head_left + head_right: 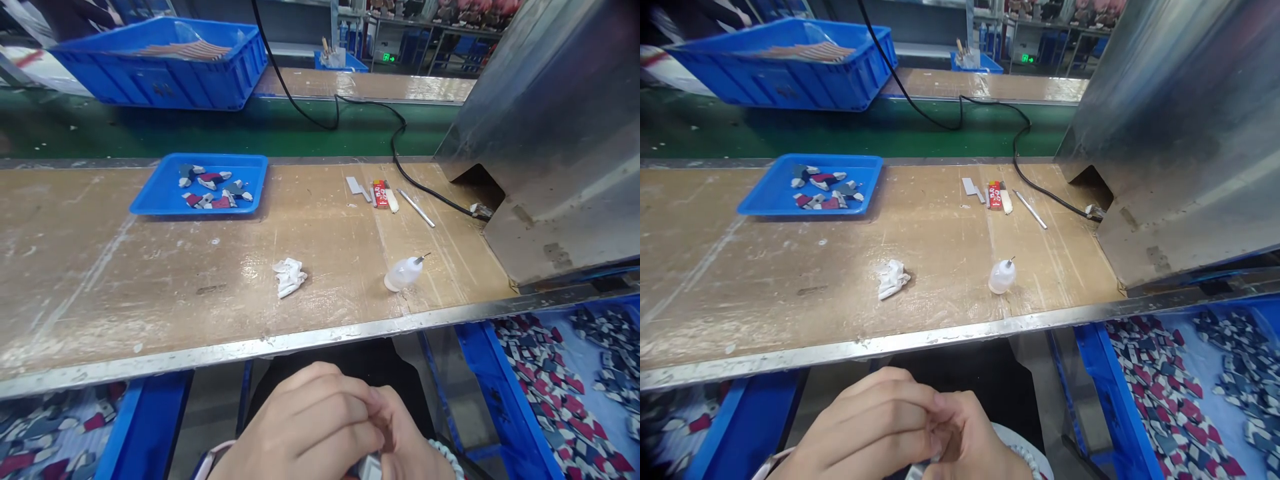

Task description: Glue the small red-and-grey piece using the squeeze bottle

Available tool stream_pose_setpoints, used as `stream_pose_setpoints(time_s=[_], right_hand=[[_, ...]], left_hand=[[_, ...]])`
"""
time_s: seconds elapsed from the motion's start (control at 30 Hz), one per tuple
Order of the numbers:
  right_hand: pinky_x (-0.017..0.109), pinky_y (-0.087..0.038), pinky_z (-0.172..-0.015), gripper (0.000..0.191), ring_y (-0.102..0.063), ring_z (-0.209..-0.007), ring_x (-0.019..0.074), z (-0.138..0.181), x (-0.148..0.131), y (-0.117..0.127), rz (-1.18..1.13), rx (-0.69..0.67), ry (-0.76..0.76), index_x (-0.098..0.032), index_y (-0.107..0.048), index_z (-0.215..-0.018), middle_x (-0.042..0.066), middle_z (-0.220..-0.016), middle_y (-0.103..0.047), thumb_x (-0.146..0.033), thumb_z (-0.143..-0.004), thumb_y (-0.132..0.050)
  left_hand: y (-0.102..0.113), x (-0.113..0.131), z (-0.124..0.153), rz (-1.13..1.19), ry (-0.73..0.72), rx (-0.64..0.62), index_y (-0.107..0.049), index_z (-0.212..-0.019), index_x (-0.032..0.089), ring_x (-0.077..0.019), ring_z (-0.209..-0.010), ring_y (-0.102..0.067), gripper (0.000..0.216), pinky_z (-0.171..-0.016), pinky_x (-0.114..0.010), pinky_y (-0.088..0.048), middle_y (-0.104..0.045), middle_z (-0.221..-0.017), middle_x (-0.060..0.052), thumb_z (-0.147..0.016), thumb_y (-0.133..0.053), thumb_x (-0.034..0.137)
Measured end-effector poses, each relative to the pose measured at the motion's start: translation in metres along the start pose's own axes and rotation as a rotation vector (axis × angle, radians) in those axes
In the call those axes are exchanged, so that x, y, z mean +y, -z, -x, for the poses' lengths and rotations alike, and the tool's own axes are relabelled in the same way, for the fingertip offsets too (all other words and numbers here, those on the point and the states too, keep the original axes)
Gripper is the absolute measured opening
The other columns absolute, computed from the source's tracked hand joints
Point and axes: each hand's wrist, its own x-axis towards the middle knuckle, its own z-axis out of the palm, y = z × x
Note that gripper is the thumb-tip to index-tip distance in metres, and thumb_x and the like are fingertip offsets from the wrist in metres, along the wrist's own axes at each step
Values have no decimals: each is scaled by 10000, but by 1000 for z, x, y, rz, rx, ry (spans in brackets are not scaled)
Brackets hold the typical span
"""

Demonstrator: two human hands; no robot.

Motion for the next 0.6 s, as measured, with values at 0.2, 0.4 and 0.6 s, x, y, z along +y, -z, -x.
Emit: stream_pose_setpoints(time_s=[0.2, 0.4, 0.6], right_hand=[[422, -534, -941, 601, -639, -959, 252, 7, -23, 8, 42, 7, 84, -237, -581, -851, 43, -924, -656, -608, -528, -927], [364, -557, -765, 545, -591, -746, 211, 1, -12, 23, 351, 43, 49, -247, -554, -738, 4, -762, -563, -637, -568, -894], [409, -558, -847, 552, -662, -843, 270, -12, 23, 29, 418, -99, 118, -255, -646, -753, 6, -743, -618, -720, -547, -860]], left_hand=[[-17, -3, 3, 79, 54, 62, -658, -1026, 190, -180, -937, -719, 353, -871, -302, -563, -750, -917, -63, -1084, -384, 404], [-26, -9, 4, 186, -16, 135, -650, -994, 184, -188, -862, -722, 347, -828, -300, -584, -741, -853, -70, -1091, -370, 364], [-28, -9, 9, 257, 13, 114, -665, -1068, 186, -194, -1052, -724, 371, -928, -298, -581, -767, -919, -75, -1092, -340, 363]])
